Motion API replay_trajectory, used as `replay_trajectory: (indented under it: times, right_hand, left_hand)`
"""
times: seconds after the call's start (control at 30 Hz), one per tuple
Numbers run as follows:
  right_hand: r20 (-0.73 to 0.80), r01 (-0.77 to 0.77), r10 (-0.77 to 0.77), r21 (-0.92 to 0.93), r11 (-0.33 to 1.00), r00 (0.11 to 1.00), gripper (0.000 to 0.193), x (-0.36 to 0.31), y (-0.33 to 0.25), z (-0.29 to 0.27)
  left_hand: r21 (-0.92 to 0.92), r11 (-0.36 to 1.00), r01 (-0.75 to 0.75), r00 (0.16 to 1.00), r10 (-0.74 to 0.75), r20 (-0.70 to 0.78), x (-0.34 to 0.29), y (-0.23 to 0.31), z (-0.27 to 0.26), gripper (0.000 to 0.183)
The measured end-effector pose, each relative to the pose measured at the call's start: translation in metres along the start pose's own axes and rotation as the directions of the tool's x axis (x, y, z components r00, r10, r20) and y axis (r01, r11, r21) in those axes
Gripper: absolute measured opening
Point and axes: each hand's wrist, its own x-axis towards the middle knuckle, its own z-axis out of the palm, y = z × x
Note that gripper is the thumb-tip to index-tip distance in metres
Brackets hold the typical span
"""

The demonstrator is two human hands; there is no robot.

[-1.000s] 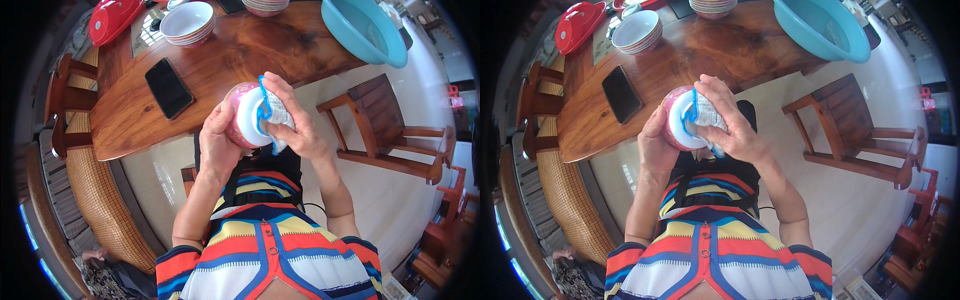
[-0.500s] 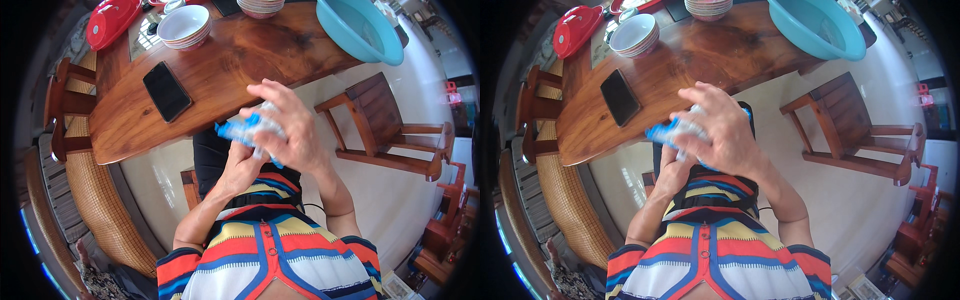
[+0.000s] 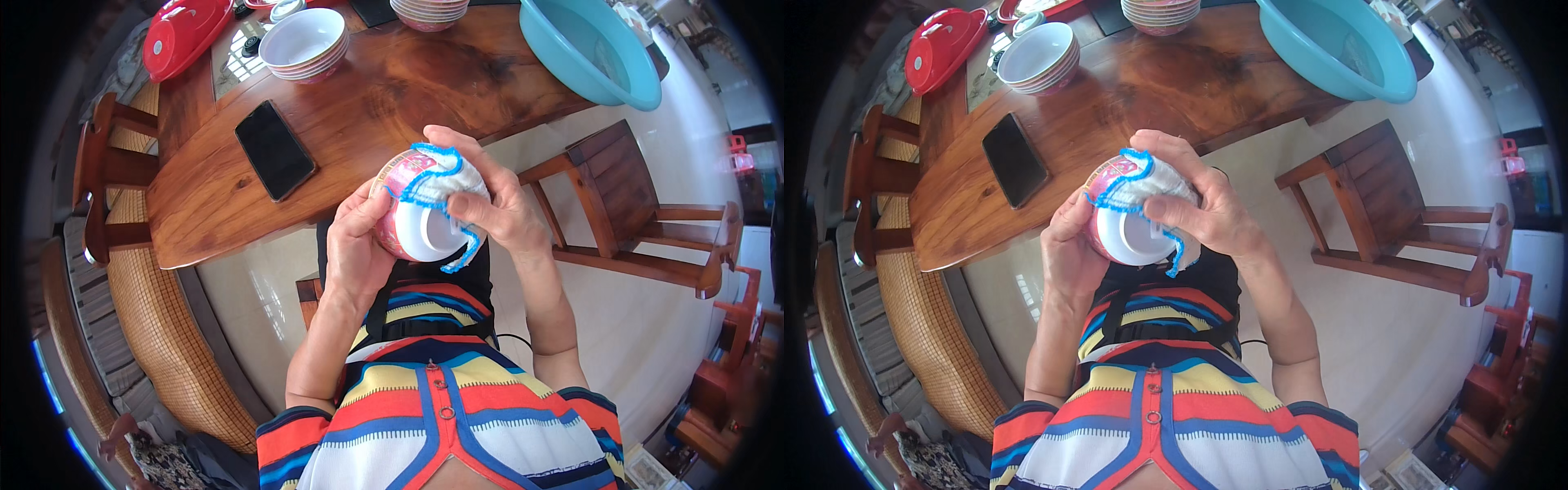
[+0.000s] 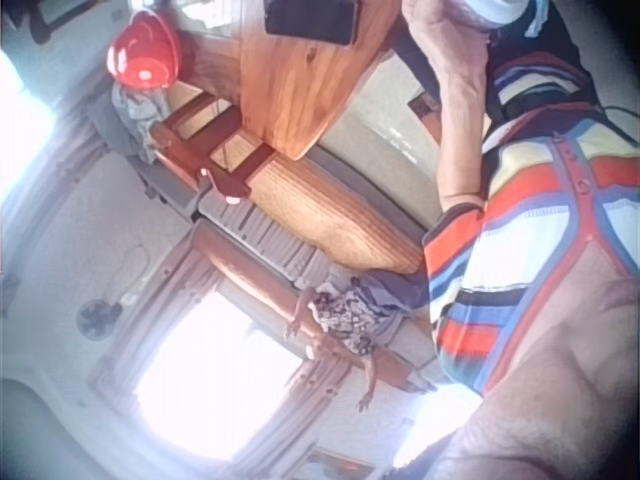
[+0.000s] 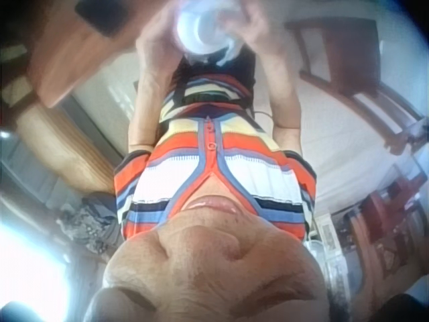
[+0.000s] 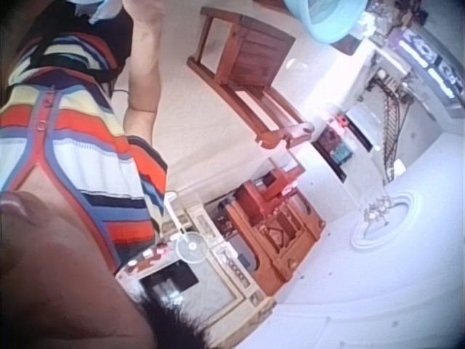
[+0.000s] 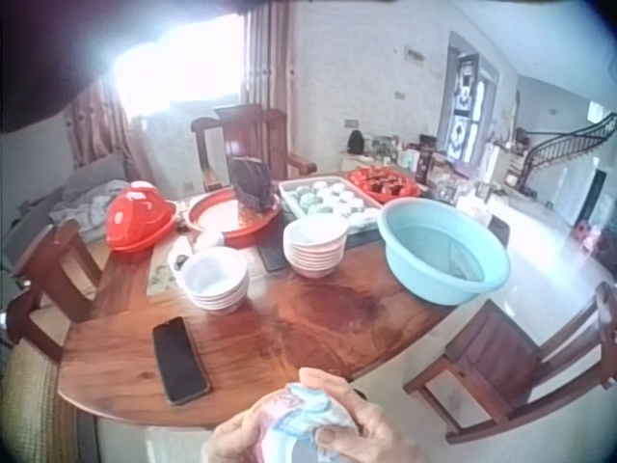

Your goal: The person wipes the inside and outside of several bowls one at a time using a cloth, then places each bowl back into a stack on the table.

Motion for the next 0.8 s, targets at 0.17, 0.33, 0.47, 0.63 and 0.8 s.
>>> replay_trajectory:
  times: [0.17,0.33,0.47,0.63,0.8]
  right_hand:
    - [0.057,0.066,-0.069,0.063,0.996,0.996,0.073,-0.006,0.001,-0.001]
    - [0.164,0.081,-0.034,-0.290,0.954,0.986,0.085,-0.002,-0.004,-0.007]
    - [0.034,0.165,-0.163,-0.352,0.922,0.986,0.072,-0.002,0.008,-0.002]
    - [-0.260,-0.009,0.074,0.244,0.970,0.963,0.053,-0.010,-0.005,0.010]
    - [0.129,0.306,-0.328,-0.758,0.576,0.936,0.062,-0.014,-0.030,0.028]
  left_hand:
    - [-0.008,1.000,0.017,0.999,-0.018,-0.043,0.003,0.006,-0.003,0.040]
    - [0.078,0.997,0.009,0.999,-0.005,-0.043,0.005,0.004,-0.002,0.038]
    - [0.142,0.990,-0.012,0.999,0.020,-0.050,0.004,0.000,0.010,0.036]
    - [0.260,0.965,0.020,0.999,-0.011,-0.038,0.000,0.001,0.017,0.032]
    - [0.664,0.712,-0.227,0.973,0.131,0.192,-0.008,-0.025,0.008,0.025]
